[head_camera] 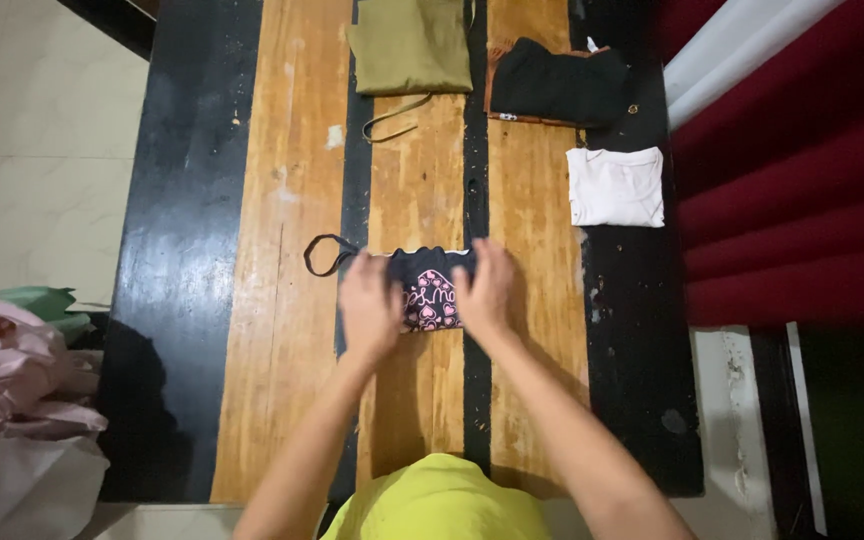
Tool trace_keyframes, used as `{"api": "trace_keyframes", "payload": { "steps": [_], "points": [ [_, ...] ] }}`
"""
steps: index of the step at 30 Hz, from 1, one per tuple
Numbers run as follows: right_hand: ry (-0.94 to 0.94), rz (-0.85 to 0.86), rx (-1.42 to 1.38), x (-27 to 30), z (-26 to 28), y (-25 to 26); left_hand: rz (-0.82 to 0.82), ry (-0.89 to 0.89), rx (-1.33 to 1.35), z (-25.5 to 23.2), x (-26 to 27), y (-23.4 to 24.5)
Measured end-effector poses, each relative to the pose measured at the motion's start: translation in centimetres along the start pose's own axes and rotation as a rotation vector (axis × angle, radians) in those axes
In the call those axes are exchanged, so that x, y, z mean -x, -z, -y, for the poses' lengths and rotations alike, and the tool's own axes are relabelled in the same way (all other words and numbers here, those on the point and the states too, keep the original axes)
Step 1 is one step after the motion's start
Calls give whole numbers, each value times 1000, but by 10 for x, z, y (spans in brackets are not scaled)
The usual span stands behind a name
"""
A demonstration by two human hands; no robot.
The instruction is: Folding various items of clothing including a dress and tops on a wooden table.
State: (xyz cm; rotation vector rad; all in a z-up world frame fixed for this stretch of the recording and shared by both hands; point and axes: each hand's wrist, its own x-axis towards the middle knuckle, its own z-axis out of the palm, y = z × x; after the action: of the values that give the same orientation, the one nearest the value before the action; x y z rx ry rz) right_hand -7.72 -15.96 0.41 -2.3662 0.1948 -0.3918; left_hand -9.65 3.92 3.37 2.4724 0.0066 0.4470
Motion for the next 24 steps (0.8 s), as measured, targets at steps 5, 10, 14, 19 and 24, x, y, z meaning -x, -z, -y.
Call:
{"api": "trace_keyframes", "payload": {
  "steps": [5, 10, 14, 19, 24],
  "points": [
    [431, 196, 131, 24, 15, -19, 204, -287, -244, 10, 22, -47],
    [413, 513, 335, 18, 11, -10, 309, -250, -280, 9, 23, -49],
    [421, 520, 425, 9, 1, -5, 326, -203, -252, 9, 20, -43],
    [465, 486, 501, 7, 6, 5, 293, -146, -253, 17, 17, -38],
    [392, 440, 451, 5, -9, 11, 221, -111, -294, 41, 16, -24]
  ]
}}
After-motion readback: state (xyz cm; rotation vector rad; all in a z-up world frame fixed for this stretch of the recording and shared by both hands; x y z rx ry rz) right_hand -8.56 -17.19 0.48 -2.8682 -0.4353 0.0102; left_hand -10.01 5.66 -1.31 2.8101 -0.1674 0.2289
